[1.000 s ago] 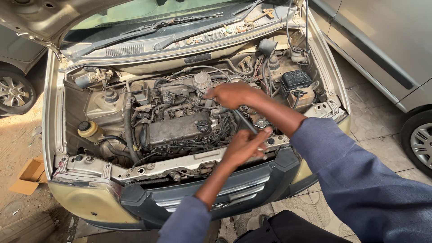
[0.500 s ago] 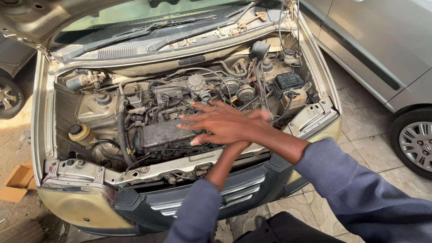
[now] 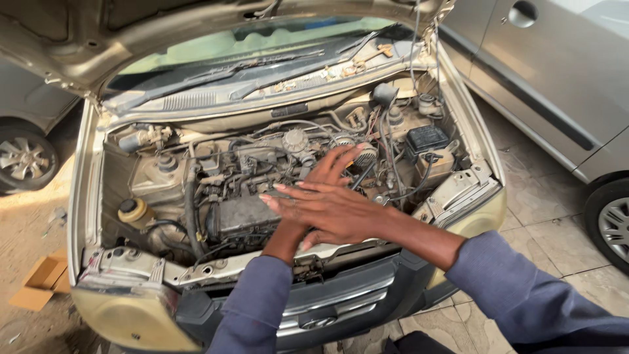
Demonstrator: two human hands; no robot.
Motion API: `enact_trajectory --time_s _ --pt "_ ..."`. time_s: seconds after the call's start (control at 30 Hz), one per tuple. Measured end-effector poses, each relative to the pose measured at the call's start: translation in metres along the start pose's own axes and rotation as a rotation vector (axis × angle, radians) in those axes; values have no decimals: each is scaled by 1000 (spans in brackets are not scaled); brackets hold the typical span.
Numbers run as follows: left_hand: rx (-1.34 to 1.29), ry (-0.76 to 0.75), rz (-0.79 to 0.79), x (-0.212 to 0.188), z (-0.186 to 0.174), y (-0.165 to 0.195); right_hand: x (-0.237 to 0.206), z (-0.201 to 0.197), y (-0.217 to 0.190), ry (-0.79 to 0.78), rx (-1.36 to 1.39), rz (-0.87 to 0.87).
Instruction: The person works on a car engine with the hood open, using a wrench to tighten or loosen bolts on the engine block. The person manipulates various engine components and wires while performing maintenance tasks.
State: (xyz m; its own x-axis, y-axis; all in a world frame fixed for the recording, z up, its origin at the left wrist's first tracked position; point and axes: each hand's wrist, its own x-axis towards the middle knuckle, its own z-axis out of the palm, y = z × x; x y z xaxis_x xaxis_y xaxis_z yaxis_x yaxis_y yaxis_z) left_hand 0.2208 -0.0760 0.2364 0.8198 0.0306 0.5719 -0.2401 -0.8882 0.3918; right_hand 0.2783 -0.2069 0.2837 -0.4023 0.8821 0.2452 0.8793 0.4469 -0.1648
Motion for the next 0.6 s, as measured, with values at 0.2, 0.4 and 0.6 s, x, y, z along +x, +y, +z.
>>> enact_trajectory --time_s 0.2,0.4,0.6 --pt "190 -112 211 35 -8 35 -1 3 3 114 -65 -95" --pt "328 -138 166 39 -7 32 -6 -5 0 57 -127 -49" --pt "447 66 228 29 -14 8 -36 -20 -19 -44 -323 58"
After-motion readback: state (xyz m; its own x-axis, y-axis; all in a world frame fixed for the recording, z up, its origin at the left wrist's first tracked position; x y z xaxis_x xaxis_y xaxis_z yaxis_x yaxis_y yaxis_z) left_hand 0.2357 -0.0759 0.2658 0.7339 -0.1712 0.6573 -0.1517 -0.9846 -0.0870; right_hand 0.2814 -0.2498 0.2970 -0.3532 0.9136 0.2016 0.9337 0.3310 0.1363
